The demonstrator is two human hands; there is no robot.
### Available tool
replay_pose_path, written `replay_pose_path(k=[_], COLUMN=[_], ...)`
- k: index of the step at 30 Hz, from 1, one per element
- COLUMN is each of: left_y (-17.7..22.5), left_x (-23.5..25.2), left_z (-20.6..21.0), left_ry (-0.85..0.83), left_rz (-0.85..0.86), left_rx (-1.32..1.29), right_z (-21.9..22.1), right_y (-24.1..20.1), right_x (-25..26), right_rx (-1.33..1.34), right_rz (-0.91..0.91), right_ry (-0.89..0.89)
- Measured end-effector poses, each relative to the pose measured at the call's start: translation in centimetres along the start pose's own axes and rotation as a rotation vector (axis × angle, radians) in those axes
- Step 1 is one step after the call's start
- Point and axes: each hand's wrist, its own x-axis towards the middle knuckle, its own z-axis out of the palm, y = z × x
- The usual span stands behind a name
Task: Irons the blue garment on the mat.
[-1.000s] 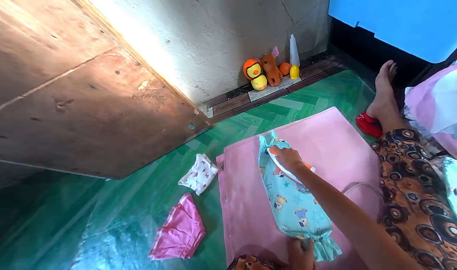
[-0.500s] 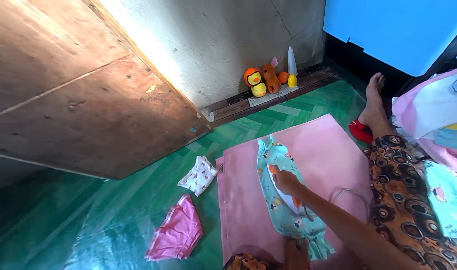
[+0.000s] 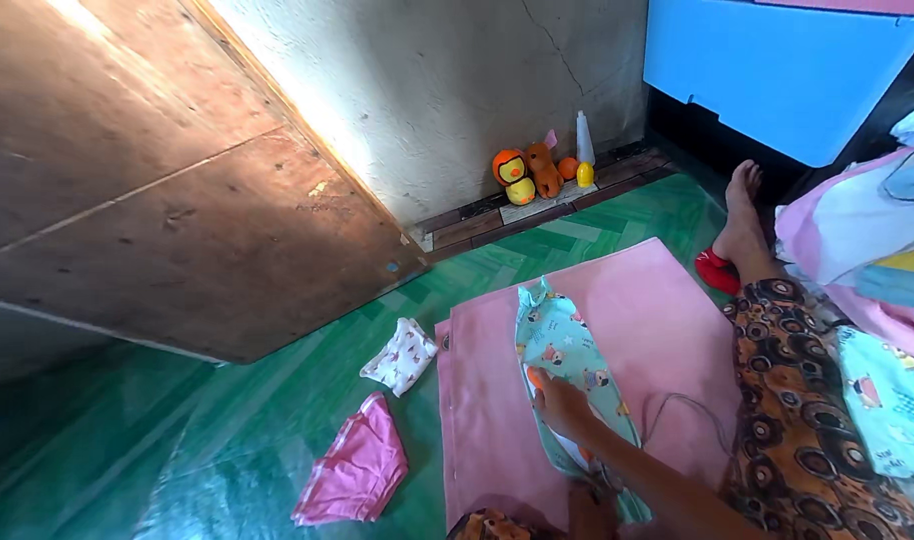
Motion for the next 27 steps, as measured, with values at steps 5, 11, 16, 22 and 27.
replay_pose_path(k=[5, 11, 16, 22, 27], left_y=[0.5, 0.1, 0.0, -0.6, 0.0], left_x=[-0.2, -0.1, -0.1, 0.2, -0.3], left_z=[-0.3, 0.0, 0.0, 0.2, 0.1], left_ry=[-0.004, 0.041, 0.033, 0.050, 0.068], left_rz=[0.001, 0.061, 0.056, 0.091, 0.089], left_rx=[0.079, 0.056, 0.052, 0.035, 0.036], right_z=[-0.4, -0.6, -1.4, -2.3, -2.7], right_y=[-1.8, -3.2, -3.9, -4.5, -4.8], right_x=[1.0, 3.6, 5.0, 6.6, 7.9], right_rx=[0.003, 0.050, 0.060, 0.062, 0.070], right_rz=[0.078, 0.126, 0.137, 0.144, 0.154], right_ry=[0.020, 0.103, 0.106, 0.117, 0.126])
